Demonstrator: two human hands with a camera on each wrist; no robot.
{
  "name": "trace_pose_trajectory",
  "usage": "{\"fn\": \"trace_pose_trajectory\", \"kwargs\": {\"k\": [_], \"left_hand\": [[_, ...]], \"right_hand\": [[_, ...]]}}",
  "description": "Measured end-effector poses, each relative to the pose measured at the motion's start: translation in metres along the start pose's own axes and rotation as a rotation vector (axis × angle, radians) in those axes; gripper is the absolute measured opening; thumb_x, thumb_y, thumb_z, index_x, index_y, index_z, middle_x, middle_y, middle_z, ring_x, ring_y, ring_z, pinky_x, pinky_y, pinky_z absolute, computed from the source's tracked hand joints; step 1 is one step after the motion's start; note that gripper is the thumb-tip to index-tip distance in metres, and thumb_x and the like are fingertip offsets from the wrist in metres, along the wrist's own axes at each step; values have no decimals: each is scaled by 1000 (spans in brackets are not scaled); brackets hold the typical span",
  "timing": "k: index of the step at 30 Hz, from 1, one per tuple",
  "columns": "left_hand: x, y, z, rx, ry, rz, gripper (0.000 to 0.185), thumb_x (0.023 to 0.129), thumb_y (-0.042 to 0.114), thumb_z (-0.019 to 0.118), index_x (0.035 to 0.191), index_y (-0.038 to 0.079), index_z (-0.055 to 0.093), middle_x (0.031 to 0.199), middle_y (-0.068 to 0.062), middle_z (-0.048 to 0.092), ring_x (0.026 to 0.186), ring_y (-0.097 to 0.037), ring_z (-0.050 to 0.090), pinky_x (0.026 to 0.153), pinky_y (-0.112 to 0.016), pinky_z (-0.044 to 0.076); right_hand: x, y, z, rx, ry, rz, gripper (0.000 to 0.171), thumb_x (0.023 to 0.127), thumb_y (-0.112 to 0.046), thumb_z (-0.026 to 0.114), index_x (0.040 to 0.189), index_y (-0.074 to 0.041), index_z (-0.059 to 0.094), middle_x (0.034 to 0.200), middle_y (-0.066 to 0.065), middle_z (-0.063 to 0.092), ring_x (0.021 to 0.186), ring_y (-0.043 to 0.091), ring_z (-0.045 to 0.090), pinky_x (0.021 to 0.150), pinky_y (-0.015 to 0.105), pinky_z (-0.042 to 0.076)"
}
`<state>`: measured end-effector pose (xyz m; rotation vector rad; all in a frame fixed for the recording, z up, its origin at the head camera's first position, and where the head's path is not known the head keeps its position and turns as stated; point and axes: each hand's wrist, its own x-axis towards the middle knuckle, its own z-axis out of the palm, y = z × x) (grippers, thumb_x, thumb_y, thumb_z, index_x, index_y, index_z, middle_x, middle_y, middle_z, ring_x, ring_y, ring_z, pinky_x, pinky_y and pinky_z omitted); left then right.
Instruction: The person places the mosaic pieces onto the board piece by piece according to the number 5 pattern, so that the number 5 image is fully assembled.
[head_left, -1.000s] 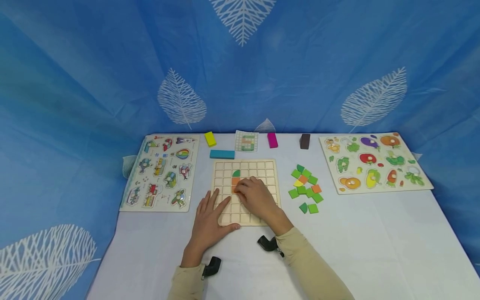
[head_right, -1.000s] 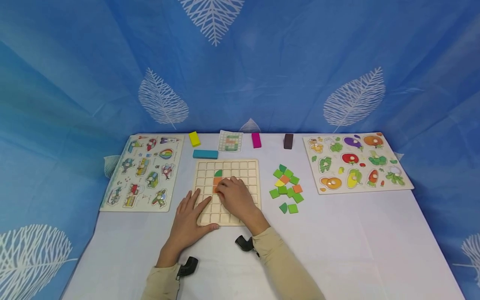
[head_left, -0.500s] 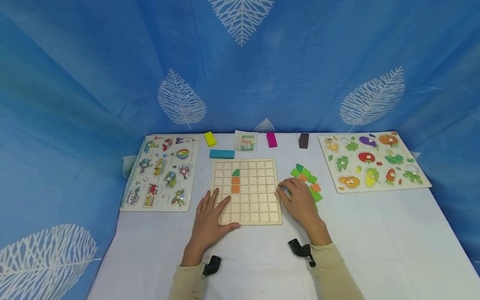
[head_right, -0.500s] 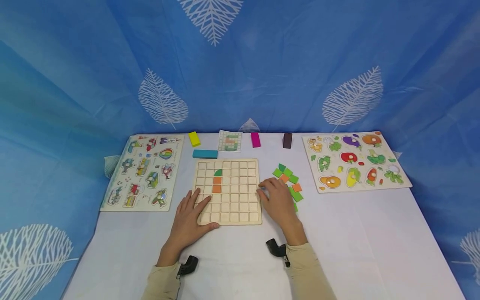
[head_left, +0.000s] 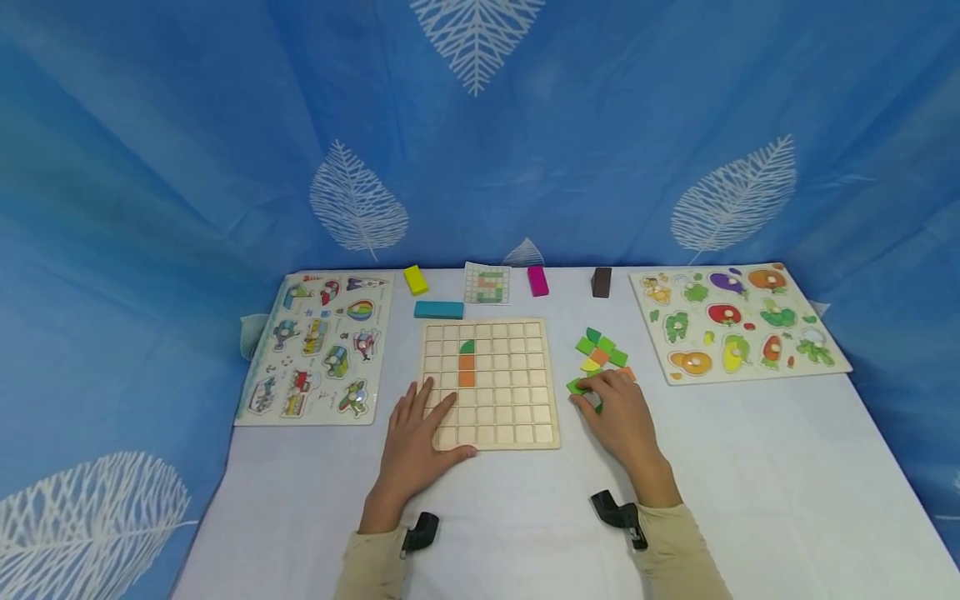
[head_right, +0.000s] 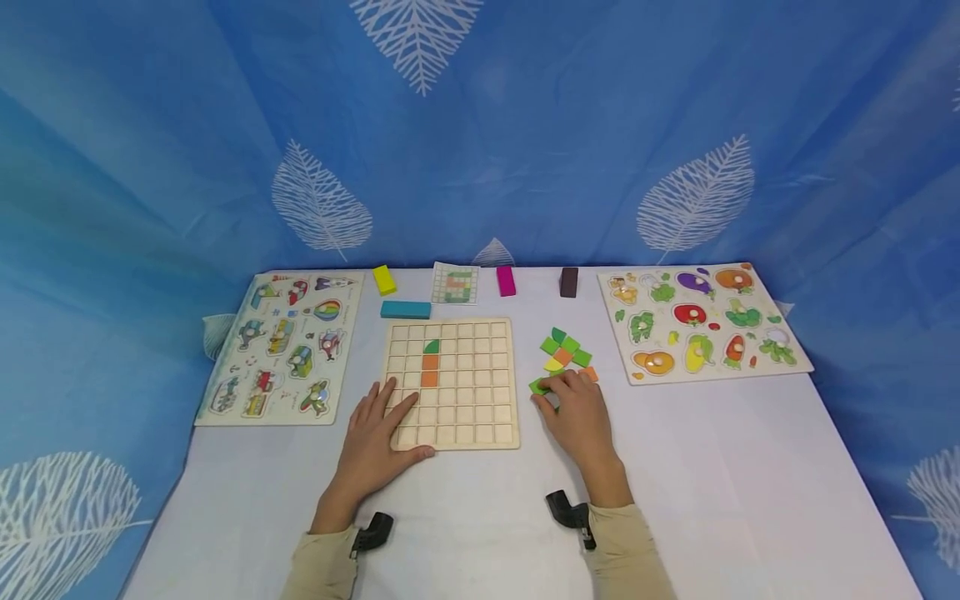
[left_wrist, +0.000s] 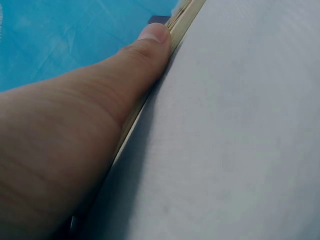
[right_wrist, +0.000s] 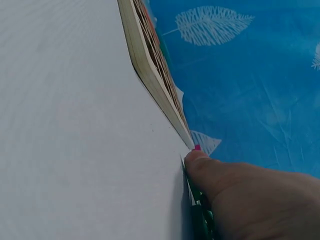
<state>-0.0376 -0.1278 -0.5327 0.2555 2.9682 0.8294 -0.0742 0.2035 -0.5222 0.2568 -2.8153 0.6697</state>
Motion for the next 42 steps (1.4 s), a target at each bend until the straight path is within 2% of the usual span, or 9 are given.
{"fn": "trace_pose_trajectory", "kwargs": {"k": [6, 10, 15, 20, 29, 38, 40, 42], "left_hand": [[-2, 0, -2, -1, -7, -1, 95, 73, 71, 77, 151, 23, 52, 170, -12, 23, 159, -39, 12, 125, -62, 16], [-4, 2, -3, -5, -15, -3, 95, 73, 71, 77, 151, 23, 52, 170, -12, 22, 159, -39, 12, 126, -62, 15], [-3, 3, -2, -13, -15, -3, 94, 74, 70, 77, 151, 24, 51, 171, -11, 22, 159, -39, 12, 126, -62, 15], [-1, 3, 1, -5, -11, -1, 95, 73, 71, 77, 151, 24, 51, 170, -11, 23, 159, -39, 13, 125, -63, 16], [2, 1, -2, 15, -3, 2, 95, 73, 71, 77, 151, 25, 51, 170, -11, 23, 159, -37, 12, 126, -62, 15], [0, -1, 1, 6, 7, 1, 95, 73, 70, 78, 151, 24, 52, 170, -11, 25, 158, -39, 15, 125, -62, 17], [0, 0, 0, 7, 7, -2, 95, 73, 71, 78, 151, 25, 51, 170, -11, 24, 159, -39, 14, 125, -62, 17], [-1, 1, -1, 9, 5, -6, 95, 73, 71, 77, 151, 25, 51, 170, -10, 24, 159, -38, 14, 126, -62, 16]], "right_hand": [[-1, -5, 0, -30, 19, -55, 16, 85, -16, 82, 98, -10, 75, 103, 11, 74, 97, 33, 68, 76, 49, 51], [-3, -6, 0, -48, 10, -67, 16, 86, -15, 82, 99, -10, 74, 104, 11, 75, 95, 33, 67, 73, 47, 50], [-4, -7, 1, -52, 14, -58, 15, 87, -11, 80, 100, -8, 73, 106, 15, 73, 97, 35, 65, 80, 49, 53], [-3, -6, 4, -1, 53, -64, 17, 87, -7, 79, 102, -6, 71, 106, 17, 72, 97, 35, 65, 85, 49, 53], [1, -9, 7, 52, 56, -75, 17, 89, -7, 77, 103, -7, 70, 108, 14, 71, 97, 32, 64, 84, 46, 53], [2, -10, 4, 26, 8, -18, 15, 89, -14, 79, 100, -6, 72, 110, 14, 71, 104, 35, 65, 91, 49, 52], [3, -9, 3, 34, 25, 17, 17, 91, -16, 77, 102, -5, 72, 111, 15, 70, 107, 36, 65, 93, 52, 52], [4, -7, 0, 38, 62, 69, 18, 93, -17, 74, 104, -2, 72, 112, 17, 69, 105, 39, 63, 88, 53, 51]]}}
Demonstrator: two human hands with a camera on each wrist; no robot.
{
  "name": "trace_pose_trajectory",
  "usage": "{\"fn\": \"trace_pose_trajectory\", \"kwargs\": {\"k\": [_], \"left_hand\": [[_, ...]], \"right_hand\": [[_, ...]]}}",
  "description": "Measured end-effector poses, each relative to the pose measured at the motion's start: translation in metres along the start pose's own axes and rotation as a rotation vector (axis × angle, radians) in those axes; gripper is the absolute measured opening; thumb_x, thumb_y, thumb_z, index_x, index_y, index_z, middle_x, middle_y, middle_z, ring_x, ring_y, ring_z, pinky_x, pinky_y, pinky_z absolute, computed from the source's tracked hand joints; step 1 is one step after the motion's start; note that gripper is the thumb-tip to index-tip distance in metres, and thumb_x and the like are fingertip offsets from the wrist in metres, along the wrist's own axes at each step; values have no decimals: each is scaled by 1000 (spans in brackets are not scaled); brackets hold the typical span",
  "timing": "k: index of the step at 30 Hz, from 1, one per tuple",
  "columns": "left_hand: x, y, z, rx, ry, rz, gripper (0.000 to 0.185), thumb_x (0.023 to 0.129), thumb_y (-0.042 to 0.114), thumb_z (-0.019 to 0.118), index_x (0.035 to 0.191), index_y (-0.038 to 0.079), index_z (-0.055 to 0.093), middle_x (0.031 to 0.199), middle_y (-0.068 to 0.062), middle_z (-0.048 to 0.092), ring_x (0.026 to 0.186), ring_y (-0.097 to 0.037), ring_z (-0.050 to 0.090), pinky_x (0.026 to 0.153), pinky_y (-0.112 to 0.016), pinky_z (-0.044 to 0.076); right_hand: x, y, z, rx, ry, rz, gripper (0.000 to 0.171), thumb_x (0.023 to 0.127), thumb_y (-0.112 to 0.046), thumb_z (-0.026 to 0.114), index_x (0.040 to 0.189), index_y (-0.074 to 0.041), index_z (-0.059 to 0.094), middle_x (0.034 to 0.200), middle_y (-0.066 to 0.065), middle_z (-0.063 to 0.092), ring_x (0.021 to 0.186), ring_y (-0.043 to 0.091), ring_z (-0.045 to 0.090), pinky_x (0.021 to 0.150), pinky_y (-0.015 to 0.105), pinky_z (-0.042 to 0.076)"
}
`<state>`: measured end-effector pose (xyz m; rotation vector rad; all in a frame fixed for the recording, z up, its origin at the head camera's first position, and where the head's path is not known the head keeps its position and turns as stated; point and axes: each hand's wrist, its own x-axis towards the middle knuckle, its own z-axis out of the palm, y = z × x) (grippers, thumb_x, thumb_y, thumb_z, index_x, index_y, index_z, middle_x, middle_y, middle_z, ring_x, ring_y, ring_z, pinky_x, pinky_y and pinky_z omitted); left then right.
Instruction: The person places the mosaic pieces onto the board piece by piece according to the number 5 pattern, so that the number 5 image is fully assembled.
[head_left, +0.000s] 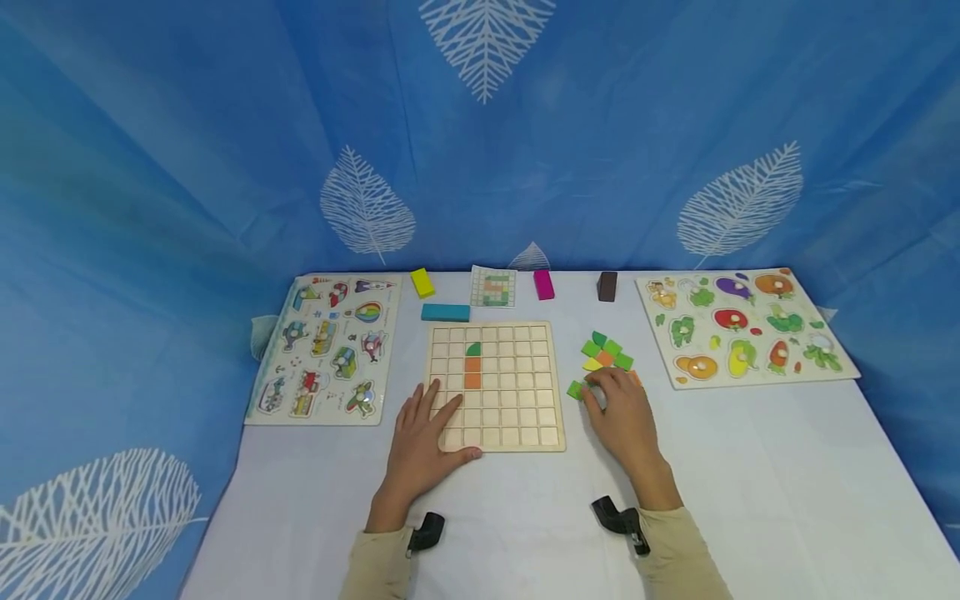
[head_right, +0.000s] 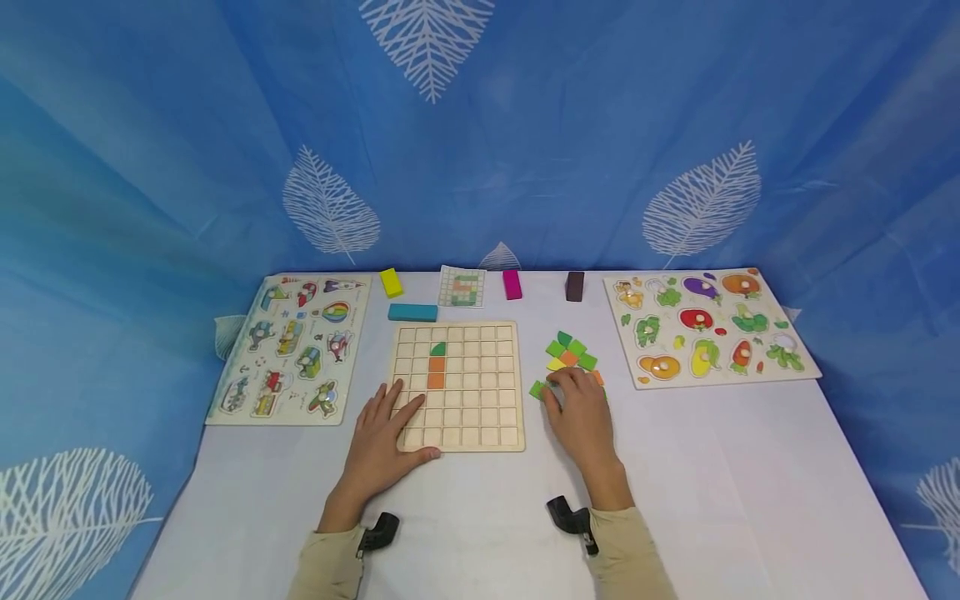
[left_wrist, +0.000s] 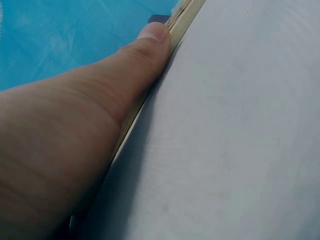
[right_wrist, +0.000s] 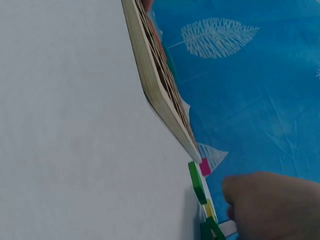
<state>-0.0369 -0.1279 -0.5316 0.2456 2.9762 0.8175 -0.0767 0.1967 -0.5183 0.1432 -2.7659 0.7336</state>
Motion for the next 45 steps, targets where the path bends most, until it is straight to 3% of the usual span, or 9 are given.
{"fn": "trace_pose_trajectory", "kwargs": {"k": [5, 8, 24, 33, 39, 45], "left_hand": [[-1, 0, -1, -4, -9, -4, 94, 73, 71, 77, 152, 25, 51, 170, -11, 23, 159, -38, 13, 126, -62, 16], [-1, 0, -1, -6, -4, -6, 95, 73, 71, 77, 152, 24, 51, 171, -11, 23, 159, -38, 12, 126, -61, 15], [-1, -2, 4, 4, 24, 17, 94, 71, 70, 79, 150, 24, 54, 169, -12, 26, 158, -40, 17, 125, -62, 18], [0, 1, 0, -8, -1, -4, 93, 73, 69, 79, 151, 25, 53, 170, -10, 24, 159, -38, 14, 126, -61, 16], [1, 1, -2, -18, -13, -13, 93, 73, 68, 80, 151, 25, 52, 170, -10, 24, 159, -37, 13, 126, -61, 14], [0, 0, -2, -21, -14, -13, 93, 73, 68, 79, 151, 25, 52, 170, -11, 24, 159, -38, 13, 126, -61, 15]], "right_hand": [[2, 14, -9, -34, 117, 164, 19, 95, -12, 67, 106, 3, 72, 111, 24, 67, 99, 45, 59, 83, 56, 47], [3, 23, -15, -53, 133, 219, 18, 96, -10, 66, 105, 3, 73, 111, 26, 67, 100, 48, 59, 84, 59, 46], [14, 33, -22, -114, -13, 341, 25, 97, -18, 67, 111, 1, 73, 119, 30, 67, 108, 50, 59, 89, 62, 46], [19, 34, -22, -93, -41, 339, 24, 97, -9, 63, 115, 6, 69, 119, 33, 65, 113, 52, 59, 96, 64, 46], [20, 12, -17, 4, -18, 248, 23, 99, -10, 64, 116, 4, 68, 120, 28, 64, 115, 47, 60, 97, 59, 50], [26, -42, 2, 93, -137, -65, 16, 95, -13, 73, 109, -6, 72, 115, 14, 69, 108, 34, 66, 91, 50, 55]]}}
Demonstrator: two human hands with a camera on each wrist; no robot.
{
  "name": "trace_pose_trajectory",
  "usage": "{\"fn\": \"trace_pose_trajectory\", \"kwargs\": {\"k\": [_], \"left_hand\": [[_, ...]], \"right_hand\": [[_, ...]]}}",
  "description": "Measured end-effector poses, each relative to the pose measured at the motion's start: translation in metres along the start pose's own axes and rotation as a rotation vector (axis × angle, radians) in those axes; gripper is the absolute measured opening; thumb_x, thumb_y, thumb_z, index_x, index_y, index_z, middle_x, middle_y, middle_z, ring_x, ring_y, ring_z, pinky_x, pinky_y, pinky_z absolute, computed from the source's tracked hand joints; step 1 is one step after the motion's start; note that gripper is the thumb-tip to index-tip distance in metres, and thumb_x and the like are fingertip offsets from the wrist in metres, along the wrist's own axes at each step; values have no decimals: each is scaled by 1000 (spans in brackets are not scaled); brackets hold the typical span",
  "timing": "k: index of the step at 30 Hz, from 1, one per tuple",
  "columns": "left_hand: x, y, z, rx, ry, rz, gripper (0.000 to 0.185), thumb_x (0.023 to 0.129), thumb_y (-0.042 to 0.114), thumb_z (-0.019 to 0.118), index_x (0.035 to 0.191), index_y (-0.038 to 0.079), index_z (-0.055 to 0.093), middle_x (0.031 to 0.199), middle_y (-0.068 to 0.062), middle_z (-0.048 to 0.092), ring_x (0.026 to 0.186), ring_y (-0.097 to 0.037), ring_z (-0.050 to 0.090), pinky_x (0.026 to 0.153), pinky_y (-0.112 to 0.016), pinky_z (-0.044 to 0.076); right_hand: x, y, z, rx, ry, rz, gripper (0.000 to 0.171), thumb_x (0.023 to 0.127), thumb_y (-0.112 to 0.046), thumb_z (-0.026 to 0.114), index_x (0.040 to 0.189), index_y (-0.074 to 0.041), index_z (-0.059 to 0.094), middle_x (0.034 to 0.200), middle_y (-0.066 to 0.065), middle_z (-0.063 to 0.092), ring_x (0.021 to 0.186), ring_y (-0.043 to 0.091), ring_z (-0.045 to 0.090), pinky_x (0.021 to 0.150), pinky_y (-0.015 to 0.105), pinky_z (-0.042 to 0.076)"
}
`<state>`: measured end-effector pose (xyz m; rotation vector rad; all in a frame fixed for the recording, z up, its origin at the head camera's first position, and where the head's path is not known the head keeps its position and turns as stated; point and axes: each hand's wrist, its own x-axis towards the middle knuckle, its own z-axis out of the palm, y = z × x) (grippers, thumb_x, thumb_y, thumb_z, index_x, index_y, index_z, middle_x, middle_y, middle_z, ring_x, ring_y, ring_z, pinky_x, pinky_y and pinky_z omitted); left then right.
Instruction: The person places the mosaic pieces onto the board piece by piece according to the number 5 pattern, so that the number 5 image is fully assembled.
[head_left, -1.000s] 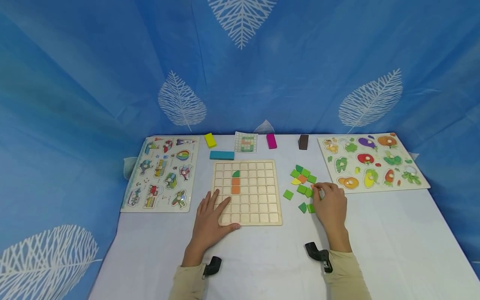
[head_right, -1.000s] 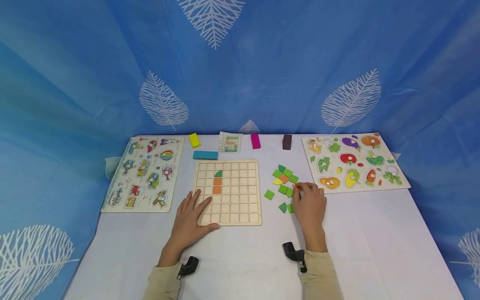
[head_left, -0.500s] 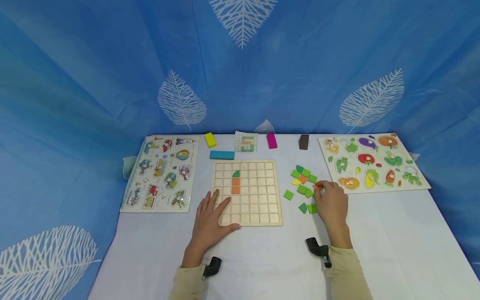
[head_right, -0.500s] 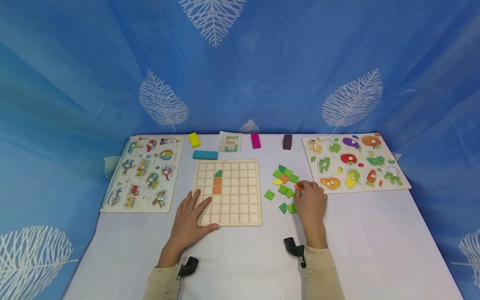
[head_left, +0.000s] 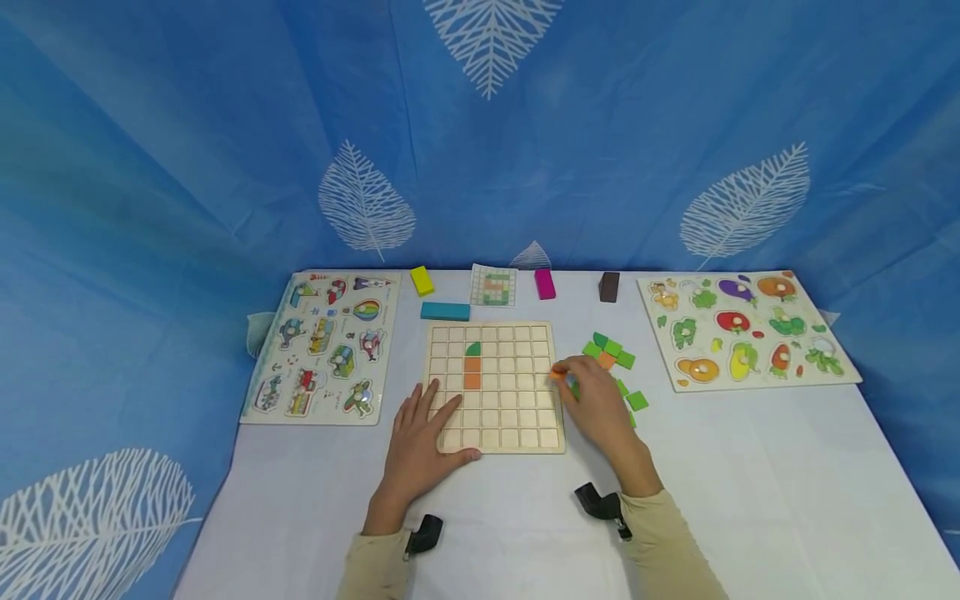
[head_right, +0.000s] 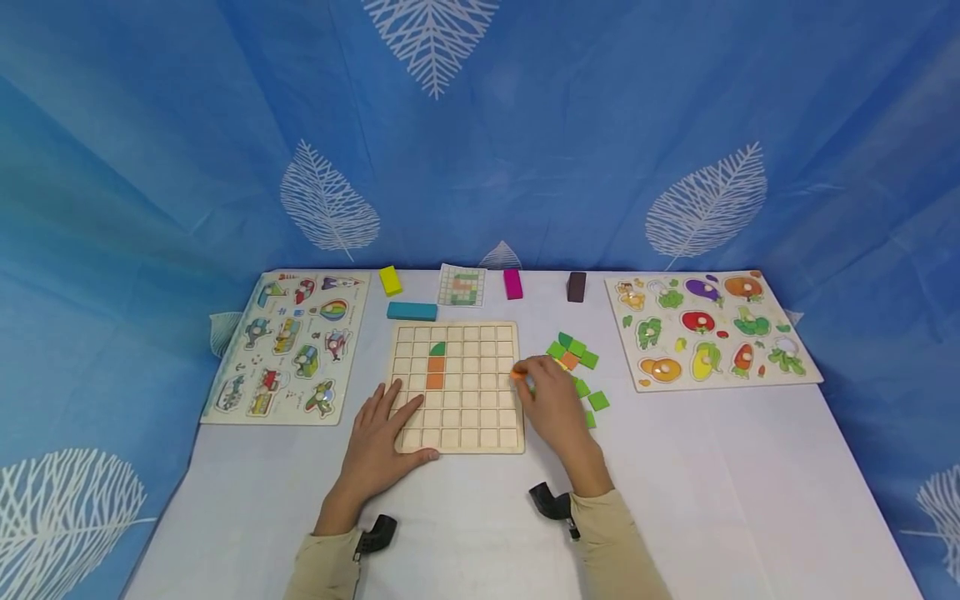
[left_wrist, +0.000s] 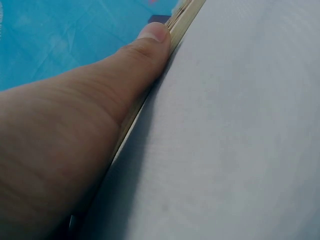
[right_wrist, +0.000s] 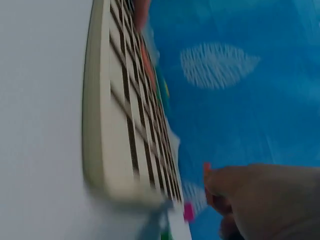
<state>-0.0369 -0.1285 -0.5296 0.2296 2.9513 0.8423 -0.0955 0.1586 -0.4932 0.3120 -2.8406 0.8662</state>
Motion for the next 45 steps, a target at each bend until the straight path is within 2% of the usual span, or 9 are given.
{"fn": "trace_pose_trajectory", "kwargs": {"k": [3, 5, 10, 15, 23, 28, 36, 41, 45], "left_hand": [[-1, -1, 1, -3, 0, 6, 93, 73, 69, 79, 150, 25, 53, 170, -11, 25, 159, -38, 14, 126, -61, 16], [-1, -1, 1, 4, 2, 13, 92, 73, 69, 78, 150, 25, 53, 170, -11, 25, 159, -38, 14, 126, -61, 17], [-1, -1, 1, 17, 14, 31, 92, 74, 70, 77, 150, 26, 53, 169, -12, 26, 159, -38, 15, 125, -62, 18], [-1, -2, 0, 17, 26, 37, 92, 74, 68, 79, 150, 25, 53, 169, -12, 26, 158, -39, 16, 125, -62, 18], [-1, -5, 0, 31, 20, 33, 92, 74, 69, 78, 151, 26, 52, 169, -11, 26, 158, -38, 16, 125, -62, 19], [-1, -5, 0, 34, 25, 41, 92, 74, 69, 78, 151, 27, 51, 169, -11, 26, 158, -38, 16, 125, -62, 19], [0, -1, 1, 23, 19, 37, 92, 74, 69, 78, 151, 26, 52, 170, -11, 25, 159, -37, 14, 125, -62, 19], [0, -1, 2, 23, 28, 38, 92, 73, 68, 79, 150, 25, 53, 169, -11, 27, 158, -38, 17, 124, -62, 20], [0, -2, 2, 10, 32, 24, 93, 72, 67, 80, 150, 24, 53, 169, -11, 26, 158, -38, 16, 124, -62, 19]], "right_hand": [[6, -23, 16, 7, -79, -144, 11, 94, -15, 74, 105, -11, 73, 111, 9, 70, 103, 29, 69, 87, 47, 57], [10, -34, 26, 14, -120, -200, 10, 95, -17, 74, 103, -12, 73, 110, 7, 71, 101, 28, 69, 88, 46, 57], [19, -48, 45, -11, -167, -233, 10, 95, -18, 73, 105, -14, 74, 112, 4, 71, 104, 26, 70, 92, 46, 57], [27, -51, 56, -2, -169, -244, 10, 96, -15, 73, 105, -14, 76, 112, 3, 71, 104, 25, 70, 93, 44, 57], [28, -50, 65, 12, -180, -227, 12, 97, -19, 71, 107, -16, 78, 114, 0, 72, 107, 23, 69, 94, 40, 58], [27, -51, 64, -17, -153, -201, 13, 96, -21, 73, 106, -17, 80, 114, -1, 74, 106, 22, 70, 93, 40, 58], [22, -45, 58, -40, -159, -177, 15, 96, -22, 72, 108, -18, 80, 116, -2, 74, 108, 22, 69, 96, 43, 56], [12, -29, 49, -62, -93, -161, 13, 97, -20, 72, 106, -15, 79, 113, 1, 73, 103, 25, 68, 91, 43, 57], [5, -9, 34, -55, -13, -87, 14, 97, -20, 71, 107, -12, 78, 112, 6, 72, 101, 29, 68, 85, 45, 56]]}}
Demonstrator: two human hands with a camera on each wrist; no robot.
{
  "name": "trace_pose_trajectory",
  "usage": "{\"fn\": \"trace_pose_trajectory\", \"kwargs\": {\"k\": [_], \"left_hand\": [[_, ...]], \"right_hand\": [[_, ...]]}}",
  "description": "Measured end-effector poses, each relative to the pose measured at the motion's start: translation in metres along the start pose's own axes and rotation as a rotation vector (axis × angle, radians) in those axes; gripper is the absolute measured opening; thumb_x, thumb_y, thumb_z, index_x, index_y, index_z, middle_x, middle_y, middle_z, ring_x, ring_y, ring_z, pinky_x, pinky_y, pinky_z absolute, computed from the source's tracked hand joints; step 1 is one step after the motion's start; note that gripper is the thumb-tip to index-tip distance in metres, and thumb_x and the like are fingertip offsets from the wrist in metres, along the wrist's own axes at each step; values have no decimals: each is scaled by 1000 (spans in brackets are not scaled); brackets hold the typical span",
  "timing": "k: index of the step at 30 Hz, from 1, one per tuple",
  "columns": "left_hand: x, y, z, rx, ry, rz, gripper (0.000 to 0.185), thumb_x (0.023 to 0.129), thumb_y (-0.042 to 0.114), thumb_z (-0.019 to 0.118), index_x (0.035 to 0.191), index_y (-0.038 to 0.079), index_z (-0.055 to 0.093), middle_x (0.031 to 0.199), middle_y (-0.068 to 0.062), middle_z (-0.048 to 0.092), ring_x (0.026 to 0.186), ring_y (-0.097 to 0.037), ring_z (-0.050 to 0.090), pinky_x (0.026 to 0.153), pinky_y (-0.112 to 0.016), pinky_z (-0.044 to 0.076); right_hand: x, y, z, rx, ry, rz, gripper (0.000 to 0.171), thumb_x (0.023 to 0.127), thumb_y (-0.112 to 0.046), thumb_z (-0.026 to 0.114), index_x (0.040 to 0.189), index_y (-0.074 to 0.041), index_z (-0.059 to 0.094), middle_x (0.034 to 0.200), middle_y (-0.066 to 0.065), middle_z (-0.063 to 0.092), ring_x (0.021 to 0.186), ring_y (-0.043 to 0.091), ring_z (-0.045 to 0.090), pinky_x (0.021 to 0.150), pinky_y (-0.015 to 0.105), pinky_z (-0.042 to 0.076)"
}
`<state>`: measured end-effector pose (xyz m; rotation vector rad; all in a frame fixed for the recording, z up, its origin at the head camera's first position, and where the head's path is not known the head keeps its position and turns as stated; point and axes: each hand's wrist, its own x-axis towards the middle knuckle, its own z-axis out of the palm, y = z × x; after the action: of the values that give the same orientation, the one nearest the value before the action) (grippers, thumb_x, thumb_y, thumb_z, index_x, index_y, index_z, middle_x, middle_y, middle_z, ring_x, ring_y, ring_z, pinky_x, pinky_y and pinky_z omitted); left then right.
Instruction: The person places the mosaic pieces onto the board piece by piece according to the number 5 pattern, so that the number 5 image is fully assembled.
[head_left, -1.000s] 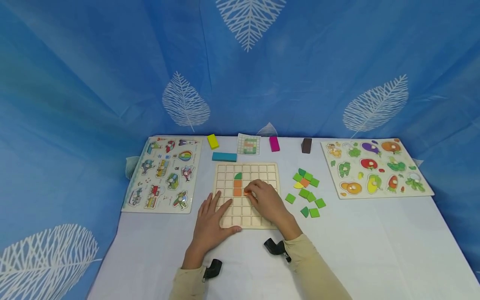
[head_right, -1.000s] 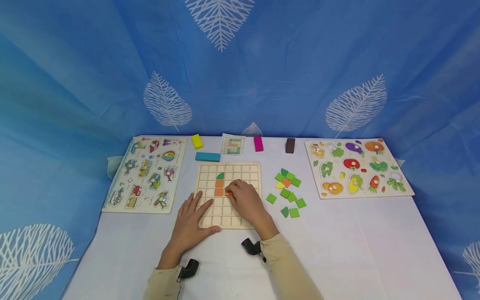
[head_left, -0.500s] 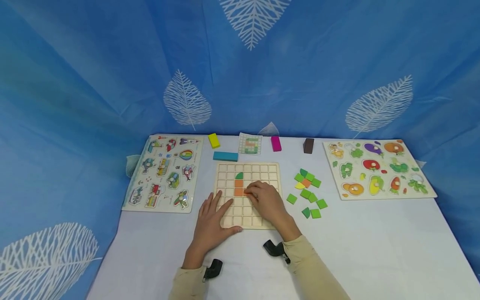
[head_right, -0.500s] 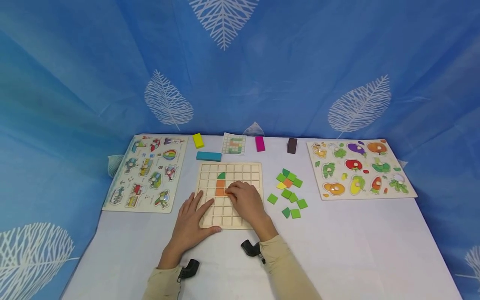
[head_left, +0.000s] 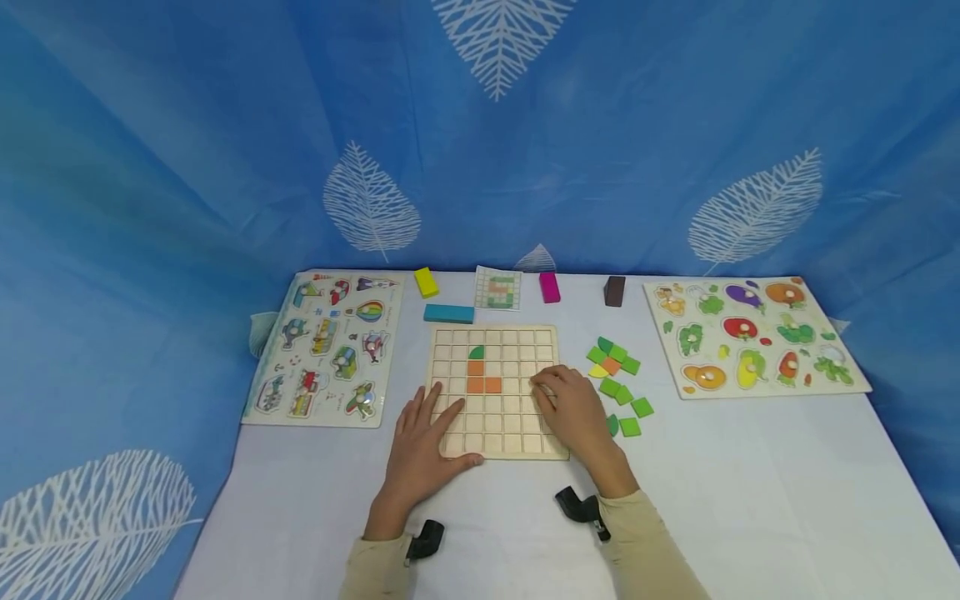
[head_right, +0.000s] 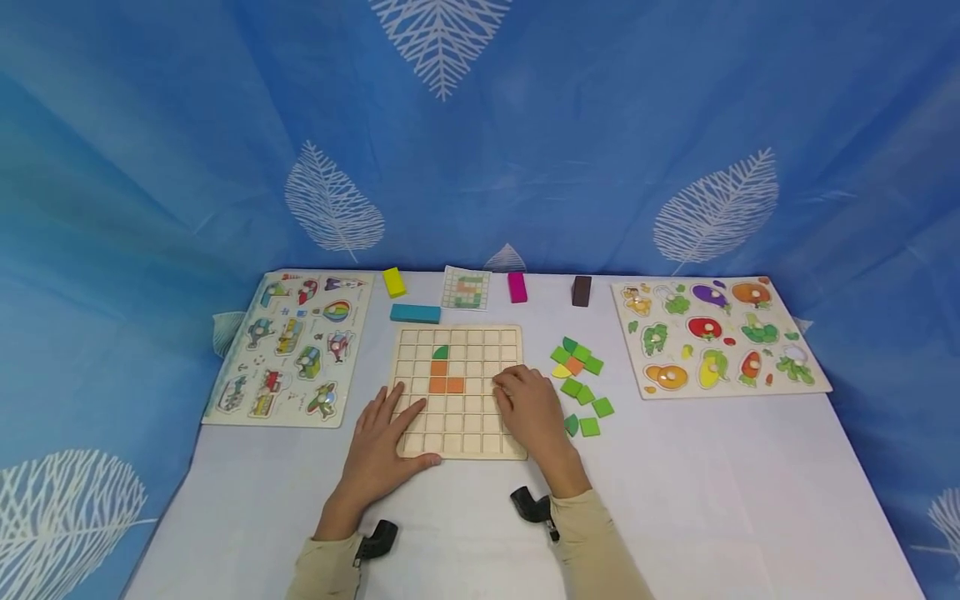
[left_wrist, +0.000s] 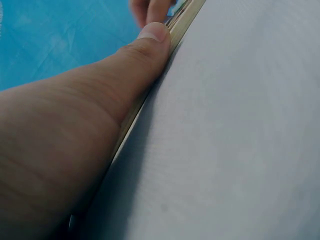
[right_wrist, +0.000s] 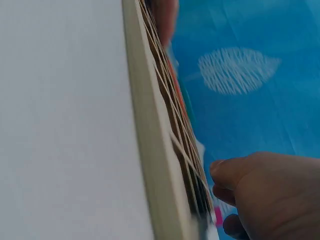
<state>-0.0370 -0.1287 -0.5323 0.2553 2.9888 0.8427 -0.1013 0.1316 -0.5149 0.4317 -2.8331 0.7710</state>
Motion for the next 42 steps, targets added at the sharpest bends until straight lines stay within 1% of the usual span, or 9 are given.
{"fn": "trace_pose_trajectory", "kwargs": {"k": [3, 8, 12, 15, 21, 25, 31, 35, 42], "left_hand": [[0, 0, -1, -13, -6, -7, 93, 72, 67, 80, 150, 24, 53, 170, -11, 24, 158, -38, 15, 125, -62, 17], [0, 0, 0, -8, -21, -9, 93, 73, 70, 78, 151, 25, 52, 171, -9, 23, 159, -37, 14, 126, -61, 16], [-1, 2, -2, 1, -17, -6, 93, 73, 70, 78, 150, 25, 53, 170, -10, 24, 159, -37, 15, 125, -62, 18], [-1, 2, -2, -3, -20, -9, 92, 73, 69, 79, 150, 25, 53, 170, -10, 24, 159, -37, 14, 125, -62, 18], [0, 2, -3, -9, -31, -15, 93, 73, 69, 78, 151, 25, 52, 170, -10, 23, 159, -37, 13, 125, -62, 17], [0, 2, -3, -11, -30, -16, 92, 73, 69, 79, 150, 25, 52, 170, -10, 24, 159, -37, 13, 125, -63, 17], [1, 1, -3, -6, -28, -11, 92, 73, 69, 79, 151, 26, 52, 170, -10, 24, 159, -37, 14, 125, -62, 18], [1, 1, -3, -7, -26, -12, 93, 73, 69, 79, 151, 25, 52, 170, -10, 24, 159, -37, 14, 126, -61, 17], [0, 1, -4, -17, -24, -10, 92, 73, 68, 79, 150, 25, 53, 170, -10, 25, 159, -37, 14, 125, -62, 17]], "right_hand": [[-4, 19, -15, 10, 49, 95, 17, 97, -19, 70, 108, -8, 77, 113, 11, 72, 104, 34, 68, 88, 50, 55], [-8, 51, -36, -31, 122, 236, 19, 97, -13, 68, 111, -3, 75, 114, 19, 71, 107, 41, 65, 92, 55, 52], [-14, 65, -43, -78, 126, 308, 20, 98, -11, 66, 111, 0, 76, 116, 24, 69, 106, 44, 63, 89, 56, 52], [-16, 68, -47, -97, 91, 348, 21, 98, -12, 65, 110, 2, 76, 118, 25, 67, 108, 44, 62, 89, 56, 52], [-18, 71, -57, -92, 37, 366, 21, 99, -13, 64, 109, 1, 75, 119, 25, 67, 111, 45, 62, 92, 58, 52], [-20, 74, -61, -81, 36, 370, 19, 99, -11, 64, 108, 1, 75, 116, 24, 67, 109, 45, 64, 89, 59, 53], [-20, 79, -59, -50, 40, 333, 18, 97, -5, 67, 112, -1, 74, 119, 22, 67, 107, 42, 65, 89, 56, 53], [-19, 79, -59, -34, 7, 308, 21, 95, -9, 71, 115, -3, 73, 123, 22, 66, 111, 42, 64, 92, 57, 53], [-19, 80, -58, -46, -23, 333, 24, 95, -12, 72, 117, -3, 72, 127, 22, 65, 118, 43, 62, 97, 59, 52]]}}
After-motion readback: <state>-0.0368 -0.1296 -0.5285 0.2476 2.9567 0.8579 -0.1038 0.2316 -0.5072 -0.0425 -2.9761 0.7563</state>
